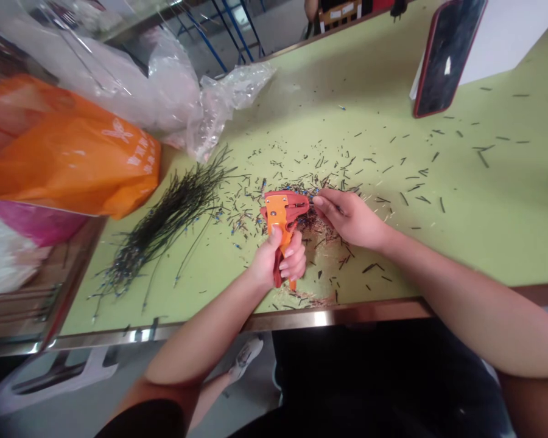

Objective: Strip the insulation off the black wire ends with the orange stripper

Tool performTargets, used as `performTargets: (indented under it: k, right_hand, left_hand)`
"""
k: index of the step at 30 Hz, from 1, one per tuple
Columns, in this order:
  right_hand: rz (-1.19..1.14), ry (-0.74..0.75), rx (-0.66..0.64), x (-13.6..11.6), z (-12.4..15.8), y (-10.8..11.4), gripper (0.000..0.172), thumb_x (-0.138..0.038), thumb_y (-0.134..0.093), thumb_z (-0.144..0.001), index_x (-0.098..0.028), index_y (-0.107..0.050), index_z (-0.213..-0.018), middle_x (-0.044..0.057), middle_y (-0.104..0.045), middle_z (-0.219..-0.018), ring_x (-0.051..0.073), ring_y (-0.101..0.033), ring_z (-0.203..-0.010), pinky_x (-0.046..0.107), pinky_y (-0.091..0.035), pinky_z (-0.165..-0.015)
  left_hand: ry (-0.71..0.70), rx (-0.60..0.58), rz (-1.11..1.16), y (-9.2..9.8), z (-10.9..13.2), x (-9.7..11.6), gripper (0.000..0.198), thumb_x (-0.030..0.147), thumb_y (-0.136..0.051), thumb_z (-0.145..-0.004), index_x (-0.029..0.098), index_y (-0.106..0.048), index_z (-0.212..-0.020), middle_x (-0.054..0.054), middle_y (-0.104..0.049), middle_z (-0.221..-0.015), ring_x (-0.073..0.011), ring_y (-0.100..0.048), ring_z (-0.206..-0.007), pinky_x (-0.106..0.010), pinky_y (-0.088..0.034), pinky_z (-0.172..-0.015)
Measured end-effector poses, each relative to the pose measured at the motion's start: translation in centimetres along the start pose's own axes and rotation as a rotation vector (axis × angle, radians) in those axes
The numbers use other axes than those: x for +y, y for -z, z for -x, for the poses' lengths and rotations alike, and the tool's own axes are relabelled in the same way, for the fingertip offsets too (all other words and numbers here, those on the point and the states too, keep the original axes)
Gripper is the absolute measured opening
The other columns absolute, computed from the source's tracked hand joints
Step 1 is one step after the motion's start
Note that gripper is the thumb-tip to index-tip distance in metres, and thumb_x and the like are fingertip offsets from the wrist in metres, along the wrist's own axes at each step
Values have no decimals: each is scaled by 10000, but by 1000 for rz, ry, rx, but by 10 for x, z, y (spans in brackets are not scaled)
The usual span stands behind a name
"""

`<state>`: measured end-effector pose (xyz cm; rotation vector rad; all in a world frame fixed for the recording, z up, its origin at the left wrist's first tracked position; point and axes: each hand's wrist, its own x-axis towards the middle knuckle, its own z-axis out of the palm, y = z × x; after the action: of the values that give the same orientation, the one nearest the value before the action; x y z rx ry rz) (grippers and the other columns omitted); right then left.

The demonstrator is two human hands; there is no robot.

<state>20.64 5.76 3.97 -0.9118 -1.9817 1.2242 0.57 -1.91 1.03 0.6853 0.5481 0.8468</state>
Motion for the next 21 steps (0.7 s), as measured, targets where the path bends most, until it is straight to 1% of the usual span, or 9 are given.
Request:
performTargets:
  k: [3, 6, 8, 10, 12, 15, 18, 21]
  right_hand:
    - [-33, 11, 4, -2, 2, 0, 594, -724, -421, -1044, -229, -460, -718, -41, -463, -595, 109, -409, -544, 289, -344, -542]
    - [-72, 3, 5, -2, 3, 1, 593, -715, -433, -1045, -227, -483, -712, -38, -468, -589, 107, -402, -522, 291, -335, -516]
    - [-102, -13, 28, 0, 3, 4, 585, -715, -436, -1044, -230, -492, -722, -36, -468, -590, 109, -400, -517, 293, -333, -504]
    - [-130, -18, 73, 2, 3, 9, 565, -713, -446, -1041, -236, -496, -742, -35, -463, -595, 118, -416, -528, 294, -358, -514]
    - [-135, -12, 116, 4, 2, 13, 547, -706, -459, -1040, -243, -490, -750, -34, -455, -598, 129, -433, -549, 298, -389, -539]
    - [-109, -10, 118, 2, 2, 16, 556, -703, -458, -1041, -241, -490, -734, -29, -460, -594, 130, -426, -551, 299, -380, -541]
    - [-111, -8, 67, -1, 3, 13, 577, -704, -452, -1043, -232, -493, -714, -30, -472, -589, 116, -407, -527, 291, -344, -513]
    - [-148, 7, 18, 0, 3, 8, 580, -711, -471, -1034, -227, -495, -714, -39, -467, -586, 106, -407, -515, 281, -329, -501]
  left_hand:
    - [8, -16, 43, -3, 1, 2, 678, 821, -678, -827, 203, -467, -648, 84, -370, -440, -77, -330, -331, -228, -402, -380]
    - [19, -26, 57, -6, 3, 3, 689, 852, -682, -792, 194, -514, -676, 52, -450, -482, -104, -430, -375, -267, -466, -435]
    - [10, -20, 53, -5, 3, 6, 687, 856, -684, -782, 192, -535, -692, 31, -495, -517, -126, -493, -416, -293, -506, -478]
    - [-28, 25, 51, -1, 4, 11, 664, 834, -685, -795, 198, -524, -693, 25, -496, -534, -135, -517, -443, -299, -521, -499]
    - [-73, 87, 43, 5, 6, 19, 643, 813, -670, -818, 206, -500, -691, 31, -468, -537, -131, -510, -448, -289, -515, -496]
    - [-86, 124, 10, 12, 7, 27, 641, 818, -647, -827, 205, -507, -701, 31, -467, -540, -131, -507, -450, -287, -501, -493]
    - [-44, 68, -8, 12, 6, 27, 655, 834, -661, -808, 191, -564, -729, 6, -542, -578, -156, -568, -506, -323, -532, -560]
    - [18, -50, -8, 6, 5, 21, 677, 848, -677, -790, 174, -614, -770, -17, -594, -617, -179, -616, -561, -355, -557, -628]
